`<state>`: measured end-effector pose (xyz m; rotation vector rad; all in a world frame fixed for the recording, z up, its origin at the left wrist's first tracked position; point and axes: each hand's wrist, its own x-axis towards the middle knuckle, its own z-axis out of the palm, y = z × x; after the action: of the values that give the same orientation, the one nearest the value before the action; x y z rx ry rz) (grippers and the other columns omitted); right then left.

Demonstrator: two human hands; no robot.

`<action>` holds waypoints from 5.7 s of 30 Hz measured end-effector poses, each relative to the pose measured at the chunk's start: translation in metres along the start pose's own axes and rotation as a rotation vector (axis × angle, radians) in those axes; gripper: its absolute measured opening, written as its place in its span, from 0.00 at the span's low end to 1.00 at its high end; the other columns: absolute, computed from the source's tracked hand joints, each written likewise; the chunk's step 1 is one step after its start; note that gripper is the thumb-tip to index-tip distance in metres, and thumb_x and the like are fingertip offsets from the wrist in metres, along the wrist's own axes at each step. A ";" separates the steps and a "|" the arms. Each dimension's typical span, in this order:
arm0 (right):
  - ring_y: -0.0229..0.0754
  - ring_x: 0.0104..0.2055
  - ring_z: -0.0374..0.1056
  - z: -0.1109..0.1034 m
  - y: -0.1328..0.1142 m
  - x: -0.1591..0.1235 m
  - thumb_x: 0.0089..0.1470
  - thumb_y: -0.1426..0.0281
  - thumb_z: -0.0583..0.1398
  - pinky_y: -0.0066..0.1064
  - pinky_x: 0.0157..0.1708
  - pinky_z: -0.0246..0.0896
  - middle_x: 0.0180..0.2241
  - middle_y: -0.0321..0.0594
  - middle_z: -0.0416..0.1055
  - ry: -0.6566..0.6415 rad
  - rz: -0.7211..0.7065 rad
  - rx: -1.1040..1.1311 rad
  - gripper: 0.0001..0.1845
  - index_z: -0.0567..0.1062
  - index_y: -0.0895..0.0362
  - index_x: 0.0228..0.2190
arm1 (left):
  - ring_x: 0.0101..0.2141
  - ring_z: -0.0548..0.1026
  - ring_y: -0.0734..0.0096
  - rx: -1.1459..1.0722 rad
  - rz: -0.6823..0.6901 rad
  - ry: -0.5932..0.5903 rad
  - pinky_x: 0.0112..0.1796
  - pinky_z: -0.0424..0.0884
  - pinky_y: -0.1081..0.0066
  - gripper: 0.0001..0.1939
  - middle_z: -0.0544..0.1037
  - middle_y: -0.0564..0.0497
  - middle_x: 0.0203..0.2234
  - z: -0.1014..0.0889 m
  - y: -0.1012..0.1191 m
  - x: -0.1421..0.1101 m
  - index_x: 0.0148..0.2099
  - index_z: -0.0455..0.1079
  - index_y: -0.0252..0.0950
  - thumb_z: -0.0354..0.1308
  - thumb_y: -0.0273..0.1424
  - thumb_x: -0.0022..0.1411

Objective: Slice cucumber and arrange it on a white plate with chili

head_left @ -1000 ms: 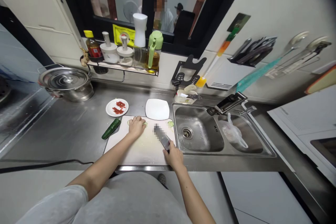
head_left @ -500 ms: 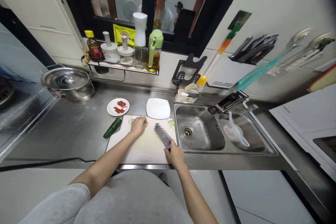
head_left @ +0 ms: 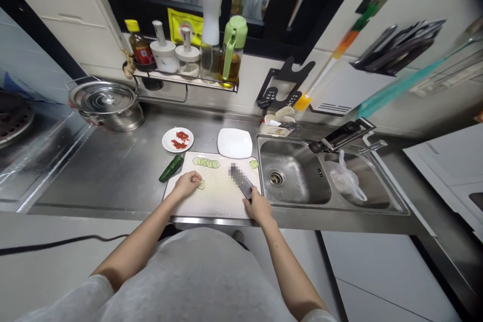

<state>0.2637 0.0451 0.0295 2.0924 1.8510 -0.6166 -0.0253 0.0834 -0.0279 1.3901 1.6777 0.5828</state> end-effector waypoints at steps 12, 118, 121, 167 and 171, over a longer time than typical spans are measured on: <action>0.45 0.42 0.71 -0.022 -0.023 -0.030 0.65 0.59 0.42 0.30 0.36 0.54 0.40 0.46 0.76 0.004 -0.125 -0.087 0.21 0.68 0.52 0.47 | 0.42 0.73 0.64 0.341 0.047 0.108 0.44 0.63 0.67 0.12 0.78 0.51 0.38 -0.003 -0.001 -0.022 0.44 0.73 0.41 0.54 0.31 0.57; 0.42 0.42 0.69 0.009 0.011 -0.041 0.63 0.65 0.49 0.27 0.32 0.48 0.39 0.45 0.76 -0.044 -0.167 0.066 0.15 0.73 0.57 0.40 | 0.49 0.67 0.53 0.562 0.138 0.140 0.50 0.60 0.57 0.20 0.71 0.42 0.46 0.027 0.066 0.043 0.55 0.69 0.43 0.50 0.35 0.61; 0.43 0.42 0.69 0.011 0.014 -0.043 0.63 0.64 0.49 0.27 0.32 0.48 0.39 0.46 0.76 -0.036 -0.151 0.083 0.15 0.73 0.57 0.40 | 0.49 0.67 0.53 0.605 0.150 0.118 0.50 0.59 0.56 0.19 0.70 0.42 0.46 0.029 0.068 0.051 0.53 0.70 0.43 0.49 0.34 0.62; 0.47 0.42 0.71 0.006 -0.050 -0.066 0.63 0.64 0.47 0.31 0.35 0.54 0.39 0.48 0.75 -0.144 -0.305 -0.090 0.17 0.72 0.55 0.43 | 0.44 0.71 0.56 0.487 0.004 0.076 0.47 0.57 0.58 0.13 0.77 0.47 0.38 -0.005 0.018 -0.037 0.45 0.72 0.41 0.52 0.32 0.57; 0.48 0.43 0.71 0.007 -0.055 -0.067 0.63 0.66 0.47 0.32 0.36 0.55 0.39 0.50 0.75 -0.162 -0.304 -0.111 0.17 0.72 0.56 0.44 | 0.44 0.70 0.56 0.484 0.018 0.077 0.47 0.57 0.58 0.13 0.77 0.47 0.39 -0.004 0.015 -0.037 0.45 0.72 0.42 0.53 0.32 0.58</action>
<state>0.2027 -0.0085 0.0596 1.6541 2.0725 -0.7113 -0.0200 0.0530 -0.0022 1.7382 1.9530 0.2462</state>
